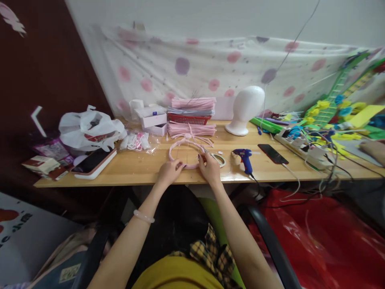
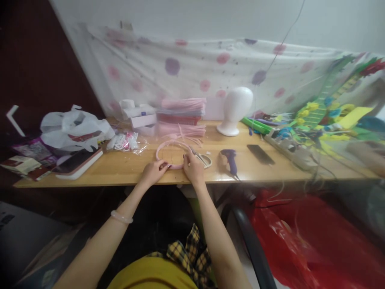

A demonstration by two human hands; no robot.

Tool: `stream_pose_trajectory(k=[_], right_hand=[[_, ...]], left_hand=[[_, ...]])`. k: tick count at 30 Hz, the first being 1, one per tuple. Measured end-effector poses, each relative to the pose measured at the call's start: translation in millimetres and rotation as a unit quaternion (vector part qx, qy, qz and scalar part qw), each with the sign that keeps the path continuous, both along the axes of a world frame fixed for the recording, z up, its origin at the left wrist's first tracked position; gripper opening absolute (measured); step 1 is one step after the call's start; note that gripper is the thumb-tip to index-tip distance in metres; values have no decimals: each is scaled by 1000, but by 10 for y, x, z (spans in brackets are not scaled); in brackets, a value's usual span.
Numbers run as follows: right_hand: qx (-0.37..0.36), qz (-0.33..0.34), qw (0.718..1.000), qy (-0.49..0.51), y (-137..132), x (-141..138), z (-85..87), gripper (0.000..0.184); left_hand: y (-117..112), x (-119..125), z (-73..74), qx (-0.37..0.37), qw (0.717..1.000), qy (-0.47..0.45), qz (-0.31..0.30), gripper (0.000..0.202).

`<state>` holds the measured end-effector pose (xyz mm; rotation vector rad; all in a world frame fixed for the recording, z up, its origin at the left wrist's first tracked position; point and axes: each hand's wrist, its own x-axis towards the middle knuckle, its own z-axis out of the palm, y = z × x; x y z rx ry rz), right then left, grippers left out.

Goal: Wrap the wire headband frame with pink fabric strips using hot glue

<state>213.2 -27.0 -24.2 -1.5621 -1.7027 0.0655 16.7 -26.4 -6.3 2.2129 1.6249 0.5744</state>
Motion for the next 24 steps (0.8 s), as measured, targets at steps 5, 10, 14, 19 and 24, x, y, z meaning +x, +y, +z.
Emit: stream_pose_trajectory(k=[5,10,14,19,24], right_hand=[[10,0,1000,-4,25,-2,17,28],[26,10,1000,4,17,19,3,26],[7,99,995,-10,-471,-108,-157,46],[-149,363,916,-80,-1306,-316,-521,40],[-345,351,869,-52,-1395,105,-700,51]], left_hand=[[-4,5,7,2,1000,-4,9,31],[-14,8,26,5,1000,-8,15,29],[-22,7,38,9,1000,-10,16,26],[-15,-1,28,18,1000,-9,21,25],[-7,-19,-18,24,1000,-13,15,25]])
